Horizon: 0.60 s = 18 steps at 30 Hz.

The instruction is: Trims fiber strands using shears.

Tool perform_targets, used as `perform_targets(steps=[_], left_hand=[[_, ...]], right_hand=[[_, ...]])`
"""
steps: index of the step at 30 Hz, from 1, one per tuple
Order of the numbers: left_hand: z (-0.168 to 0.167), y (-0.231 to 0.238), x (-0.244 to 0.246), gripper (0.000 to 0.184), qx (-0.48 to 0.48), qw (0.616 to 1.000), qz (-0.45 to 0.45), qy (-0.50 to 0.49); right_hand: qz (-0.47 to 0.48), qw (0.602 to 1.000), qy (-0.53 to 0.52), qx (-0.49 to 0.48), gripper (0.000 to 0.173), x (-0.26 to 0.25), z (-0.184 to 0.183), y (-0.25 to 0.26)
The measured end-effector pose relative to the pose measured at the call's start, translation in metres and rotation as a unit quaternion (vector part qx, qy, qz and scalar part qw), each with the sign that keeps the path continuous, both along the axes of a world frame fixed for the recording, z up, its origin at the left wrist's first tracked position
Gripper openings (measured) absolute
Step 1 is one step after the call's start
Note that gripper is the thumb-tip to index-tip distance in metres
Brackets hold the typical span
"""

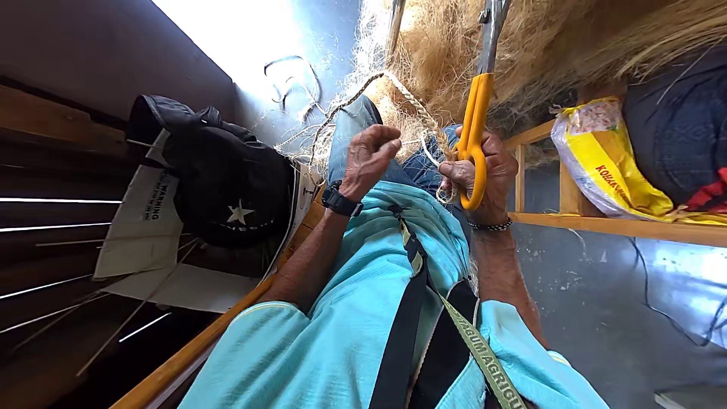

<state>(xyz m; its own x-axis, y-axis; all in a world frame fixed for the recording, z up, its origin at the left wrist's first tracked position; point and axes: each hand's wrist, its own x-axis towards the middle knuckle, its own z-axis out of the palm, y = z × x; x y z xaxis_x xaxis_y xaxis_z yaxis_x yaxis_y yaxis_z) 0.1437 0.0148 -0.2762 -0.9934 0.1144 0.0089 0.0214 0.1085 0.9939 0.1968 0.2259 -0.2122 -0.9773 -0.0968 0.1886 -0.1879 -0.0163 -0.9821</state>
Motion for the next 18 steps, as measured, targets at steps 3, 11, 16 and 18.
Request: perform_targets(steps=[3, 11, 16, 18], left_hand=[[0.014, 0.001, 0.006, 0.009, 0.185, 0.978, 0.085, -0.041], [0.055, 0.003, -0.001, 0.019, 0.350, 0.915, 0.068, -0.190], [0.058, 0.007, -0.009, 0.019, 0.353, 0.917, 0.056, -0.176], [0.055, 0.006, -0.010, 0.017, 0.365, 0.919, 0.035, -0.145]], right_hand=[[-0.008, 0.999, 0.026, 0.025, 0.055, -0.001, -0.003, 0.000], [-0.044, 0.979, 0.116, 0.160, 0.064, 0.000, -0.008, -0.003], [-0.024, 0.966, 0.159, 0.204, 0.062, 0.001, -0.009, -0.009], [-0.015, 0.969, 0.152, 0.195, 0.060, 0.001, -0.010, -0.012]])
